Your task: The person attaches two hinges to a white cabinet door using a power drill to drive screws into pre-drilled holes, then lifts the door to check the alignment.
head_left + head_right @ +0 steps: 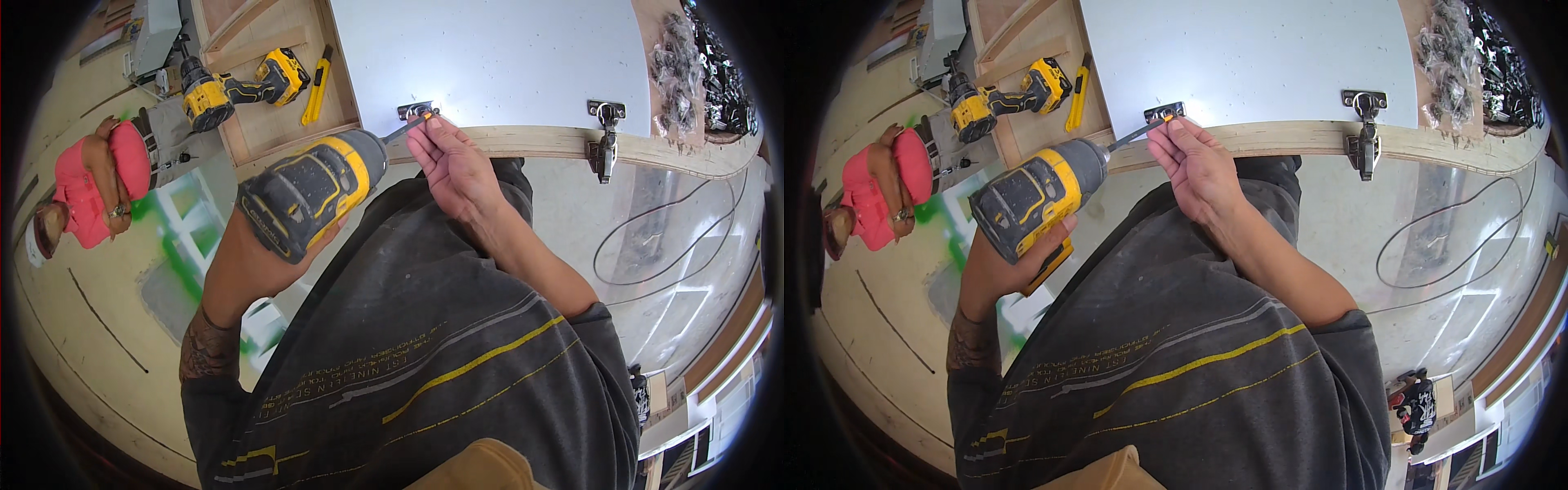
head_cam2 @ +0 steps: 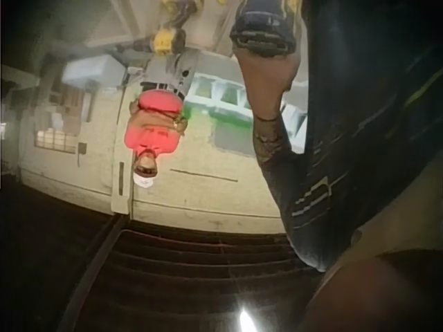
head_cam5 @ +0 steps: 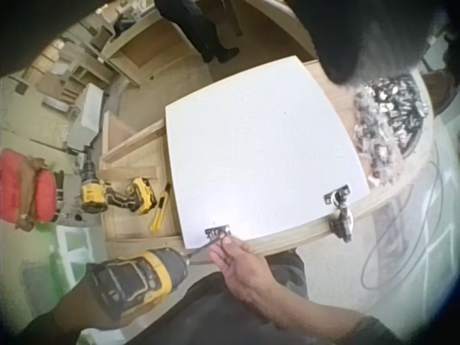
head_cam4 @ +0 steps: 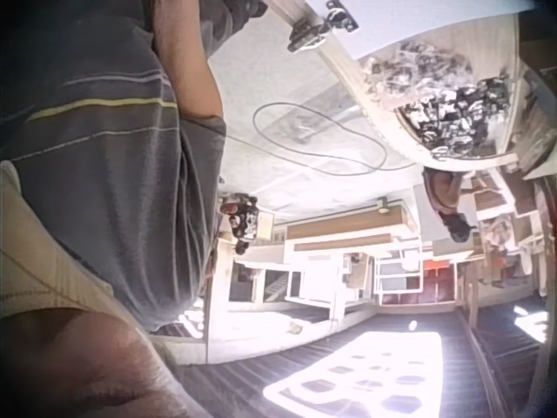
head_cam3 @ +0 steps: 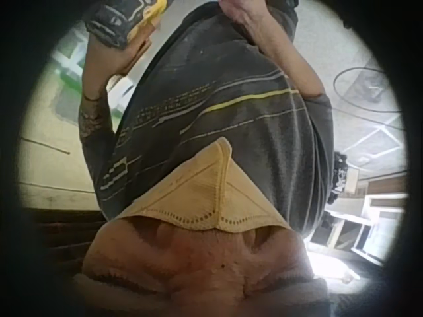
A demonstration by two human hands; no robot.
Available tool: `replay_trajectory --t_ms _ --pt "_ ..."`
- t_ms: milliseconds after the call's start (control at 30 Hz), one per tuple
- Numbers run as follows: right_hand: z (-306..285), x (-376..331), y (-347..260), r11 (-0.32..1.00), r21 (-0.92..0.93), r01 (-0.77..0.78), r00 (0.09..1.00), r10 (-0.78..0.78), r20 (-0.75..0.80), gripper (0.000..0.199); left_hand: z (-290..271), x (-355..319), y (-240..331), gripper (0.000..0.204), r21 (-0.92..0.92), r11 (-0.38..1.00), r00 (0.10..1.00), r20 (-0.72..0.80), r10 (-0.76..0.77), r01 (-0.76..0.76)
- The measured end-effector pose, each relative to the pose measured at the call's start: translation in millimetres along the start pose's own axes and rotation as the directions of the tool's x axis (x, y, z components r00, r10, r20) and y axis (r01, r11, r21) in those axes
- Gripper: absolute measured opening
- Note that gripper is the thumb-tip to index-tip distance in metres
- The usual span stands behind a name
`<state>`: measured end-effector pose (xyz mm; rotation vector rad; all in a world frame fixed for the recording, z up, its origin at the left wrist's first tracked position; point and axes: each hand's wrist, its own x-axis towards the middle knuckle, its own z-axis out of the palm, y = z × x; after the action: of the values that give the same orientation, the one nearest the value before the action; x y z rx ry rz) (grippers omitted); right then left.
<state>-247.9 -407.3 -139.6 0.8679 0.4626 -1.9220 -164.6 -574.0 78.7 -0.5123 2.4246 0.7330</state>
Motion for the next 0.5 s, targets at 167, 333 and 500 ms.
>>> replay_trajectory --t_ms 167,333,500 --pt "-1 -16 -12 0.992 -0.119 -0.042 0.999 0.041 -0.004 0.021 -6 9 8 0.051 -0.048 0.996 0.996 -0.048 -0.075 0.073" --pt "-16 -28 -18 0.978 -0.196 -0.075 0.997 0.069 -0.037 0.023 -9 19 9 0.053 -0.091 0.994 0.997 -0.045 -0.061 0.057" --pt "-15 -27 -29 0.974 -0.222 -0.053 0.998 0.042 -0.054 0.024 -4 26 6 0.057 -0.031 0.999 0.999 0.031 -0.027 0.028"
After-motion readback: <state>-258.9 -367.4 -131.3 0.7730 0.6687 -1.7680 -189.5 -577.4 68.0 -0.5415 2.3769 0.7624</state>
